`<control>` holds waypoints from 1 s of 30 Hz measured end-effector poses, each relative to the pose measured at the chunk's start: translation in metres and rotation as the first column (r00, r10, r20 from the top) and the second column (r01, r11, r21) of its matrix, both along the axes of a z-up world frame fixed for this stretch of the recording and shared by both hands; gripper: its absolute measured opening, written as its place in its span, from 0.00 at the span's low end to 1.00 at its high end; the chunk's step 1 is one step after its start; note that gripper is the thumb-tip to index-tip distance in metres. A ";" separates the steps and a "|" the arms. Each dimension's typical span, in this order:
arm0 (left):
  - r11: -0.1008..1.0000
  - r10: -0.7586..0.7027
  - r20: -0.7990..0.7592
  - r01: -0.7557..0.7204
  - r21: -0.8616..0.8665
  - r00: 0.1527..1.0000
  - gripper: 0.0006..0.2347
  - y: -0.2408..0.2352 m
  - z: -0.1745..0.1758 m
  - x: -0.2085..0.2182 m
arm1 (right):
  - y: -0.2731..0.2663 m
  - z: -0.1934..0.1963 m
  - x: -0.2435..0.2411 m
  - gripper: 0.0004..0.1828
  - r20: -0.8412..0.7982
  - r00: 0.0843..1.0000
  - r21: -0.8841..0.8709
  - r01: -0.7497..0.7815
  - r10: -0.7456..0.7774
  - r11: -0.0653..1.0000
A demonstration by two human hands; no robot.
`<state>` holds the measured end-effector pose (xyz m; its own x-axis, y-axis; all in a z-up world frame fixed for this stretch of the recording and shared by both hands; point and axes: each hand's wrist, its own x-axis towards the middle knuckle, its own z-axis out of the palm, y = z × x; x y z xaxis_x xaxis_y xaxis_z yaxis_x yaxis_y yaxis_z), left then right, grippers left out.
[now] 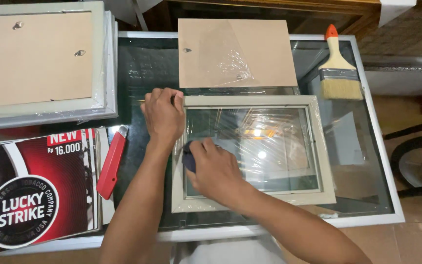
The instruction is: Cleaning a picture frame and glass using a brush and a cloth.
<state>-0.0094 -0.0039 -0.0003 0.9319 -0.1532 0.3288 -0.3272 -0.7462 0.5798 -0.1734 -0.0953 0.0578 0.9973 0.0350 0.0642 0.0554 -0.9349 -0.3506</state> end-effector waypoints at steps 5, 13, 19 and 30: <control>1.000 -0.006 -0.009 0.006 -0.011 1.000 0.06 -0.001 0.002 0.001 | -0.061 0.034 -0.009 0.25 -0.218 0.937 -0.006 0.280 -0.274 0.960; 1.000 0.009 0.005 -0.009 0.014 1.000 0.06 -0.003 0.003 -0.001 | -0.173 0.028 -0.029 0.26 -0.143 0.697 -0.273 0.654 -0.702 0.705; 1.000 0.009 -0.014 -0.009 -0.013 1.000 0.07 -0.001 0.005 0.000 | -0.052 0.019 0.051 0.27 -0.229 0.879 -0.071 0.413 -0.417 0.908; 1.000 0.001 -0.038 -0.002 -0.017 0.999 0.06 -0.002 0.006 -0.001 | -0.170 0.026 0.003 0.23 -0.148 0.812 -0.150 0.546 -0.565 0.824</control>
<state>-0.0106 -0.0055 0.0061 0.9438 -0.1466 0.2961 -0.3039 -0.7367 0.6041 -0.1703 -0.2650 0.0837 0.8421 -0.5317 -0.0900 -0.5379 -0.8162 -0.2110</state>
